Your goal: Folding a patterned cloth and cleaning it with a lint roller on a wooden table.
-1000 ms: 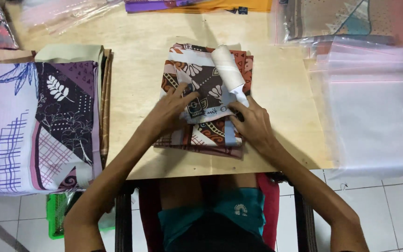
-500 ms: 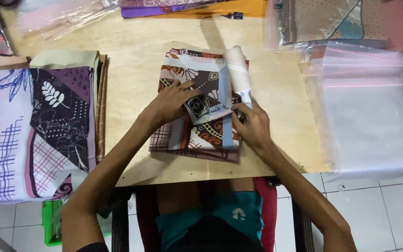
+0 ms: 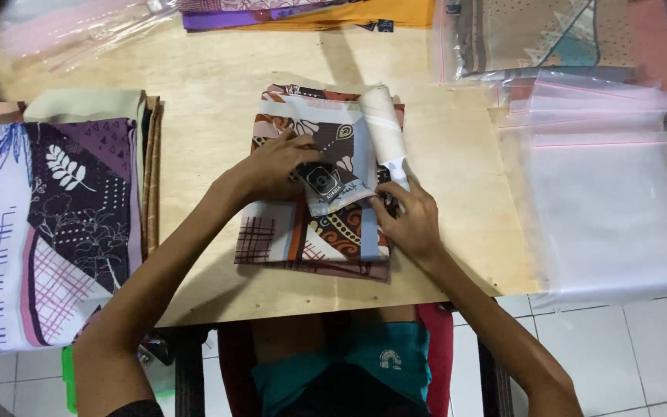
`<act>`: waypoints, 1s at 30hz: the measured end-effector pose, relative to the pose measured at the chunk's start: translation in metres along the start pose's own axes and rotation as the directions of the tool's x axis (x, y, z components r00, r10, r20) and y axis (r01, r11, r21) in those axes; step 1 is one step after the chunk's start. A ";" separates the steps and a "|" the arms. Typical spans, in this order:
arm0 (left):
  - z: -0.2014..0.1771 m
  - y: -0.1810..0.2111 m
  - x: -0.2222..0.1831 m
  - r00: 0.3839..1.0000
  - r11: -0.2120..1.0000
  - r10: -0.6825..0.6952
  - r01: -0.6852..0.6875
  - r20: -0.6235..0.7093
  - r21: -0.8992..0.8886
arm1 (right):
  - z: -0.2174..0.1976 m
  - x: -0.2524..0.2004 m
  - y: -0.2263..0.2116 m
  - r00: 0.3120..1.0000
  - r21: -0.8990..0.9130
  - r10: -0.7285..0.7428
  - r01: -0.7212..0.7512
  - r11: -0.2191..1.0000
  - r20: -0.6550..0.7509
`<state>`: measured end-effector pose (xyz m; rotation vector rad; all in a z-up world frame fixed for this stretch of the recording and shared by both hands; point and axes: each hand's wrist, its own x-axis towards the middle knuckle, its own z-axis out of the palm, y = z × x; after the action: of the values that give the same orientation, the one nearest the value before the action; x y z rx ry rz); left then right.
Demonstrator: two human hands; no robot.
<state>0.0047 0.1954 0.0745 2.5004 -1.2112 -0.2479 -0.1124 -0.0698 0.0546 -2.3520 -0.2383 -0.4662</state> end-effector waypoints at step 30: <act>0.017 -0.023 0.131 0.991 0.953 0.133 -0.120 -0.029 0.279 | -0.029 -0.060 -0.044 0.962 0.271 0.267 -0.270 0.924 0.049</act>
<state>0.0971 0.1021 0.0495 2.6279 -1.4688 0.0160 -0.1883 -0.0602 0.0775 -2.0726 0.0171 -0.2660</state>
